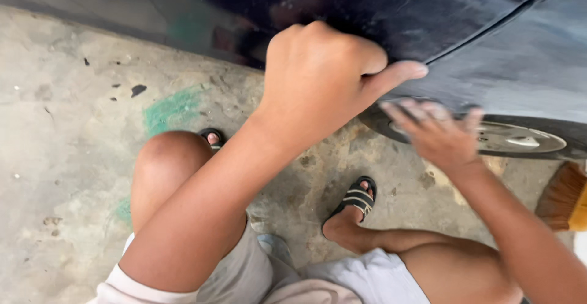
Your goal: The person sands the lower side panel and front fender of a dark blue car using a sanding block. They work near the wheel arch and door seam, moving the block back and forth to smooth the surface.
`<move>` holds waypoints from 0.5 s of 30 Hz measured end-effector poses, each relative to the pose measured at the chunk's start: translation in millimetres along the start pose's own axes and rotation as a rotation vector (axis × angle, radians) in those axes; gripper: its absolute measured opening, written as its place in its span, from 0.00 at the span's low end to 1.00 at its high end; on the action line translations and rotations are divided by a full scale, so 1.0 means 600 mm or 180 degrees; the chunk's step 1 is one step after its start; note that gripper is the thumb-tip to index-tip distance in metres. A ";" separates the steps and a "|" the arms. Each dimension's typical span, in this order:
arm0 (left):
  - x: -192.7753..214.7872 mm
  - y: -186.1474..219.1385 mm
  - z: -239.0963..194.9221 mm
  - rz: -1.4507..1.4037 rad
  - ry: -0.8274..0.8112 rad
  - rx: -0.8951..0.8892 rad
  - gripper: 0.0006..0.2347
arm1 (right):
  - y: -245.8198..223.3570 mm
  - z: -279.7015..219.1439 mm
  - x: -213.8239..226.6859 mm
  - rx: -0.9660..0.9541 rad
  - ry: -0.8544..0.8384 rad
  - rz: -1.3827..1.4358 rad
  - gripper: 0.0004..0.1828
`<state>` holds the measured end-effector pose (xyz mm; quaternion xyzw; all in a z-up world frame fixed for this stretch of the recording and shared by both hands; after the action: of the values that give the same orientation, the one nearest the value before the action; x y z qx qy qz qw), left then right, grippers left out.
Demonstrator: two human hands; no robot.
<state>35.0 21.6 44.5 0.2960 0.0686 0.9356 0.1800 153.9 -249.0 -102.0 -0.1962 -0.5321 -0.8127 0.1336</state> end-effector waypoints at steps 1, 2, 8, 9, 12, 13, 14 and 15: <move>-0.001 0.002 -0.006 -0.0009 -0.0009 0.0033 0.29 | -0.001 -0.017 -0.001 0.0028 -0.0014 0.0017 0.27; -0.002 0.002 -0.003 -0.0025 0.0055 -0.0015 0.29 | 0.004 -0.026 -0.009 -0.0047 -0.0024 0.0087 0.27; 0.008 0.004 0.009 -0.0082 0.0012 -0.0079 0.30 | -0.067 0.051 0.028 -0.0428 0.0000 0.0477 0.27; 0.014 0.008 0.007 -0.0081 0.0045 -0.0148 0.30 | -0.079 0.064 0.048 -0.0572 0.0077 0.0655 0.23; 0.016 0.001 0.002 -0.0136 -0.0228 -0.0017 0.30 | -0.010 0.033 0.046 -0.0061 -0.0082 0.0044 0.36; 0.013 -0.002 0.004 -0.0089 -0.0223 -0.0026 0.30 | 0.000 0.008 0.027 -0.0075 -0.0038 0.0055 0.36; 0.009 0.001 0.003 -0.0069 -0.0151 -0.0034 0.30 | 0.013 -0.024 0.004 -0.0133 -0.0212 0.0100 0.30; 0.005 0.006 0.001 -0.0049 -0.0079 -0.0042 0.30 | 0.027 -0.058 -0.019 -0.0192 -0.0386 0.0144 0.26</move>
<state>32.3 19.3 47.4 0.3058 0.0625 0.9308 0.1900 164.8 -287.2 -106.5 -0.2610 -0.5100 -0.8117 0.1135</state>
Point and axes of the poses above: each hand's wrist, its own z-axis towards the middle knuckle, its own x-axis out of the back of the hand, y = z × x, the point moved 6 cm from there along z, towards the middle knuckle, and after that the axes turned 15 degrees about -x, right-handed, at the moved point
